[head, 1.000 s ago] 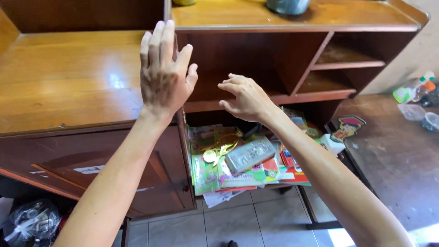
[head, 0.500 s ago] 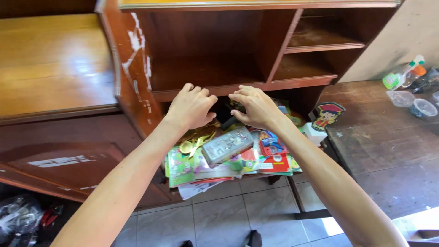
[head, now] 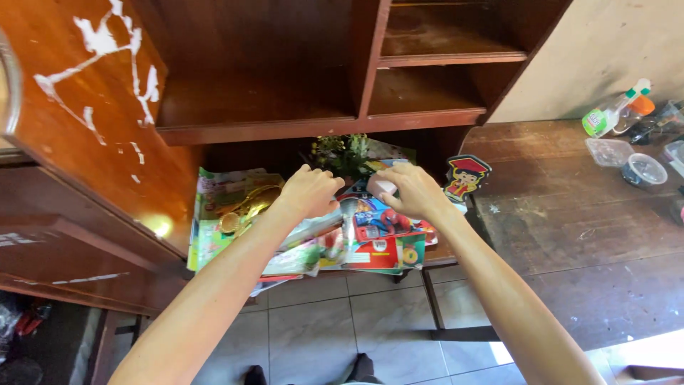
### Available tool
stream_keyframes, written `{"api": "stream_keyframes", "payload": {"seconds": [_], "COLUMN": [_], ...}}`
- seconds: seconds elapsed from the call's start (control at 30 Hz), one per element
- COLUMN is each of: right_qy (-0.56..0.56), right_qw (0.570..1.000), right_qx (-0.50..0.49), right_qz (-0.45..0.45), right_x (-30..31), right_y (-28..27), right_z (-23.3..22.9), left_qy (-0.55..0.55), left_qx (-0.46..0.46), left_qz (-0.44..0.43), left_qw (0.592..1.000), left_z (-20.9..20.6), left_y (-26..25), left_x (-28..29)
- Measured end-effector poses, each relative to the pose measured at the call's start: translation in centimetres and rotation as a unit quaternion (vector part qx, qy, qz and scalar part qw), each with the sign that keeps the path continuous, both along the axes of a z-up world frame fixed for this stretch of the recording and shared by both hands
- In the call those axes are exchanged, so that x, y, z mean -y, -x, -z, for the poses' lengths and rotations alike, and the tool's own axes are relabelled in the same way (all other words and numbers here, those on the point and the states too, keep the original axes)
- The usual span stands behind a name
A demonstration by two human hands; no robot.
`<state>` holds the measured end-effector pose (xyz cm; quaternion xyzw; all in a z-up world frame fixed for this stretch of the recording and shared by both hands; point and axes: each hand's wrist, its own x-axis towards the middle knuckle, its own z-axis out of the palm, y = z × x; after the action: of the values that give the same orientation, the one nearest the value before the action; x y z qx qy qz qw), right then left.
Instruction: Organize stationery and books on a wooden desk and shelf.
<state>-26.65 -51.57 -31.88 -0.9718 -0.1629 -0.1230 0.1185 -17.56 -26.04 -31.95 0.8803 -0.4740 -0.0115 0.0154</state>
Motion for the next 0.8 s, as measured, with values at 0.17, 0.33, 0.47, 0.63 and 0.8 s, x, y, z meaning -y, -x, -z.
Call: {"api": "stream_keyframes", "payload": {"seconds": [0.17, 0.33, 0.47, 0.63, 0.8], "right_qy": [0.011, 0.005, -0.013, -0.009, -0.059], "right_qw": [0.992, 0.999, 0.988, 0.975, 0.988], "right_qx": [-0.107, -0.043, -0.149, -0.199, -0.103], "right_qz": [0.059, 0.007, 0.039, 0.096, 0.096], "right_x": [3.8, 8.6, 8.6, 7.1, 7.5], "right_y": [2.0, 1.7, 2.2, 3.5, 4.6], "right_z": [1.9, 9.3, 11.8, 13.6, 16.4], "left_qy": [0.025, 0.011, -0.004, -0.029, 0.043], "left_qx": [-0.034, -0.096, -0.094, -0.071, -0.026], "left_qz": [-0.016, -0.043, -0.065, -0.032, -0.014], "left_qw": [0.999, 0.994, 0.993, 0.997, 0.999], "left_z": [2.6, 4.8, 7.8, 12.3, 14.8], "left_y": [1.5, 2.8, 3.4, 3.7, 4.8], "left_x": [3.4, 5.3, 6.8, 9.3, 10.9]}}
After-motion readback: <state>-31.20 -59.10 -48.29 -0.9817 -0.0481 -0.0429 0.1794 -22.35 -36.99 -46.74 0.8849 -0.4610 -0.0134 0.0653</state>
